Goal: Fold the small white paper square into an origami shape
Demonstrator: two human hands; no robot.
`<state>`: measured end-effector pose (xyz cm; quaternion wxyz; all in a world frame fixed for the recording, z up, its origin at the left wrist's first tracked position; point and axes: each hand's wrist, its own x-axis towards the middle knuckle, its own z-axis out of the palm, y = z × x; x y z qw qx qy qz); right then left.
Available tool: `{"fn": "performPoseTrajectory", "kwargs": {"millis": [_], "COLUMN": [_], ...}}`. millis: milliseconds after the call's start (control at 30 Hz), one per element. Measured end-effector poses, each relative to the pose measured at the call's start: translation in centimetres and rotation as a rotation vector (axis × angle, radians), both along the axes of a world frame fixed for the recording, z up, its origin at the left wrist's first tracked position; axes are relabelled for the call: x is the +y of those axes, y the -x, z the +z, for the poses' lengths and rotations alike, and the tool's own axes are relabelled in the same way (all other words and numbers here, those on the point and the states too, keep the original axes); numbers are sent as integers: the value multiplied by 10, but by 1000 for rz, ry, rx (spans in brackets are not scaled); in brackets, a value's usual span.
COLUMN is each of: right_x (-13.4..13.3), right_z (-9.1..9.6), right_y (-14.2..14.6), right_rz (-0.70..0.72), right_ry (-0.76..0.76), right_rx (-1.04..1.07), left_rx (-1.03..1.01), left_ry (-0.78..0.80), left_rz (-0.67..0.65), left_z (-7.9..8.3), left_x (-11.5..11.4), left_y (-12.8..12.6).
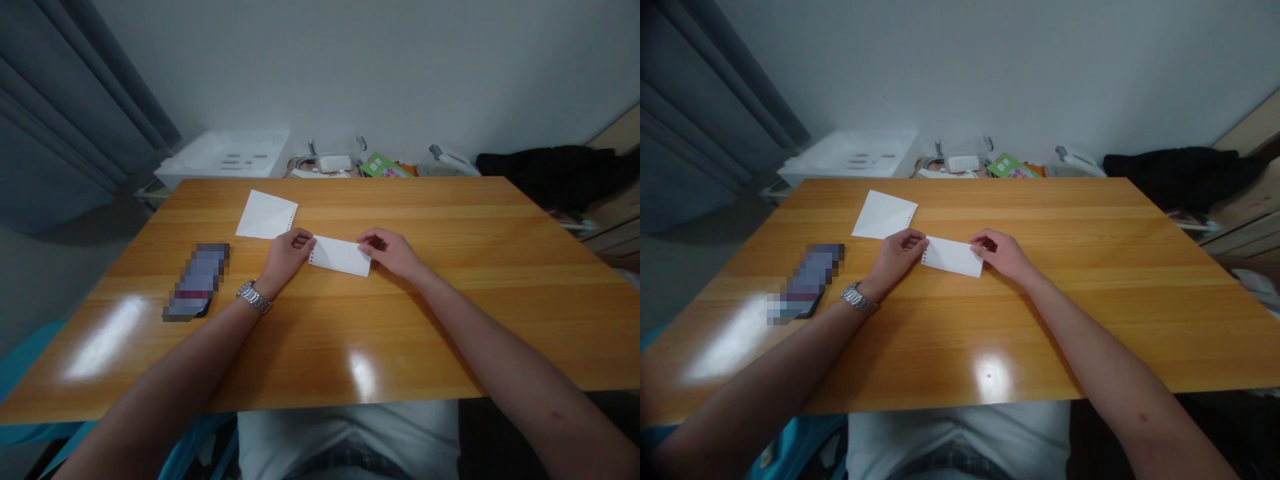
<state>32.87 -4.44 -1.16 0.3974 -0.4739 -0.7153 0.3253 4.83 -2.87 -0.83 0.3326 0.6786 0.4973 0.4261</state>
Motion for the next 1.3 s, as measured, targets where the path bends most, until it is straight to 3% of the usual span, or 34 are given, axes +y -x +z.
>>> {"fn": "performPoseTrajectory", "kwargs": {"millis": [133, 267, 367, 467, 600, 700, 800, 1000, 1300], "right_x": [1, 0, 0, 2, 4, 3, -4, -17, -20], "right_z": [-3, 1, 4, 2, -2, -1, 2, -9, -9], "right_y": [-1, 0, 2, 2, 0, 2, 8, 17, 18], "right_rz": [-20, -14, -13, -31, -78, -89, -8, 142, 159], "right_ry": [-49, -122, -154, -170, -224, -311, -366, -229, -156], "right_rx": [-95, -219, -279, -296, -338, -386, -453, -636, -820], "left_rx": [197, 408, 557, 609, 635, 714, 774, 806, 938], "left_ry": [-65, -260, -424, -462, -454, -452, -452, -408, -373], "left_rz": [-19, -61, -270, -495, -620, -610, -576, -553, -538], "left_z": [1, 10, 16, 16, 9, 4, 0, -2, 4], "left_x": [-1, -6, -12, -18, -21, -21, -22, -24, -25], "left_y": [2, 0, -4, -7, -7, -5, -3, -5, 2]}}
